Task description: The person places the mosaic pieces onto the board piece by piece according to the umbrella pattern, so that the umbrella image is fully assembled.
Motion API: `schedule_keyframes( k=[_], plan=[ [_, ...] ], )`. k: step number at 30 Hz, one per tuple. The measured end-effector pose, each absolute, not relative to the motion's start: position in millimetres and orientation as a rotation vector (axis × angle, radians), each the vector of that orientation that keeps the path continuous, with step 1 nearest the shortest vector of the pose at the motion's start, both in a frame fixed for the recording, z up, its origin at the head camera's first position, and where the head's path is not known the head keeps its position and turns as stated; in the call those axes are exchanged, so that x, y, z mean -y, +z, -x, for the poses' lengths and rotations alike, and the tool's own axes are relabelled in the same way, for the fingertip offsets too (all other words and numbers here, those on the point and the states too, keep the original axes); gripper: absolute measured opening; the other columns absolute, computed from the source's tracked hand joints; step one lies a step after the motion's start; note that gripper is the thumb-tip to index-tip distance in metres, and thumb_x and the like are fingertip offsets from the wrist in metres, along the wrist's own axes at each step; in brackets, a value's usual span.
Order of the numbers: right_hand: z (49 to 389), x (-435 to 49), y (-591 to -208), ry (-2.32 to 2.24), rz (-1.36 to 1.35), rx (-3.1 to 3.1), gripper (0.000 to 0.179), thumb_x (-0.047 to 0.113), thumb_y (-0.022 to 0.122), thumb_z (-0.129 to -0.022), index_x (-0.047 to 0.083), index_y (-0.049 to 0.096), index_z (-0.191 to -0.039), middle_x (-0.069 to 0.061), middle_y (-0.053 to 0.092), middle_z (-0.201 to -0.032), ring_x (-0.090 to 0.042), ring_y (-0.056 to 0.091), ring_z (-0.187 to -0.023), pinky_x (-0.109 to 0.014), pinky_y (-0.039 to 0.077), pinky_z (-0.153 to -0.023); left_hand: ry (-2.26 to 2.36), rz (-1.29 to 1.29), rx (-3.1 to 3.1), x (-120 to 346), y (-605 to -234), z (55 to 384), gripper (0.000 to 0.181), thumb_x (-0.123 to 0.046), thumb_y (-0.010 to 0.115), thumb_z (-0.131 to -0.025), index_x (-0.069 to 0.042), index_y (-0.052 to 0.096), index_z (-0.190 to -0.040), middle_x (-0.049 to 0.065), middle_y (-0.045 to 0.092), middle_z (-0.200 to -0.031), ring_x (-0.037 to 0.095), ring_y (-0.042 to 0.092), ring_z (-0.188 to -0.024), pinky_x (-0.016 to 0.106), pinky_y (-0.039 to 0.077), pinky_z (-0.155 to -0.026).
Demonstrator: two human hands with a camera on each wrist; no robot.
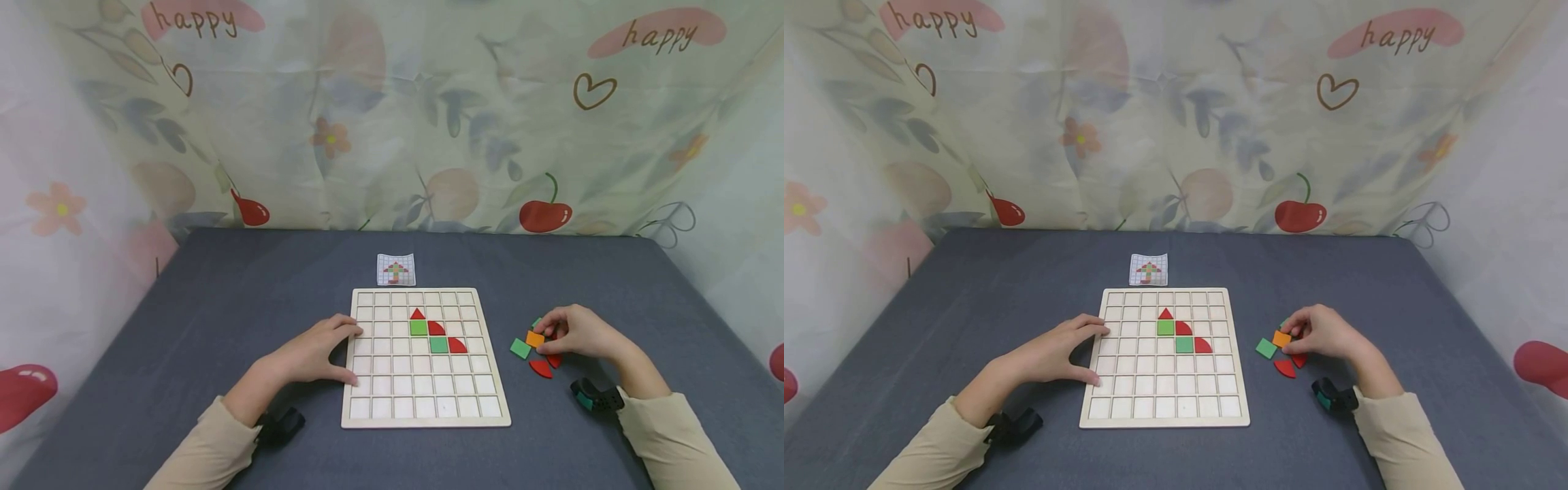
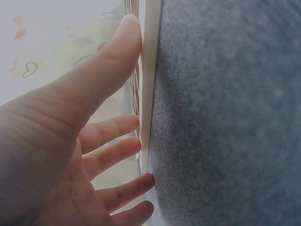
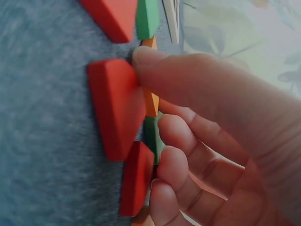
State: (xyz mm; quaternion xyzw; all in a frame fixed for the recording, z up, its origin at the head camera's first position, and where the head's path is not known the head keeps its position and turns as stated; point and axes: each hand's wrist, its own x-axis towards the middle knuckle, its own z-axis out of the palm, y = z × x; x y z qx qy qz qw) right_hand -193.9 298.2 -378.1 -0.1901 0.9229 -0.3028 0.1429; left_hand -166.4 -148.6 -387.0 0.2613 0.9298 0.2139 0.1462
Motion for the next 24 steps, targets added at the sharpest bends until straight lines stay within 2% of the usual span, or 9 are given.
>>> schedule_keyframes(
  k=[7, 15, 24],
  plan=[
    [194, -294, -372, -0.853, 0.557, -2.735, 0.03, 0.017, 0.077, -0.074, 0.002, 0.068, -0.098, -0.004, 0.061, -0.083, -0.001, 0.048, -0.062, -0.02, 0.043, -0.055, 0.617, -0.755, -2.675, 149, -387, 167, 0.08, -0.046, 0.077, -0.072, -0.008, 0.047, -0.134, 0.011, 0.04, -0.141, 0.029, 0.04, -0.129, 0.046, 0.036, -0.105],
    [191, -273, -365, -0.882, 0.71, -2.798, 0.024, 0.017, 0.078, -0.075, 0.009, 0.069, -0.096, -0.002, 0.064, -0.089, 0.001, 0.051, -0.069, -0.021, 0.048, -0.064, 0.612, -0.747, -2.675, 149, -388, 167, 0.081, -0.047, 0.077, -0.071, -0.008, 0.046, -0.135, 0.011, 0.04, -0.141, 0.029, 0.04, -0.129, 0.046, 0.036, -0.105],
    [190, -242, -364, -0.912, 0.742, -2.729, 0.027, 0.018, 0.077, -0.076, 0.008, 0.069, -0.1, -0.004, 0.068, -0.094, 0.0, 0.055, -0.072, -0.02, 0.05, -0.069, 0.617, -0.765, -2.675, 149, -388, 167, 0.08, -0.046, 0.076, -0.072, -0.007, 0.046, -0.135, 0.011, 0.04, -0.142, 0.03, 0.04, -0.13, 0.047, 0.036, -0.105]
  ],
)
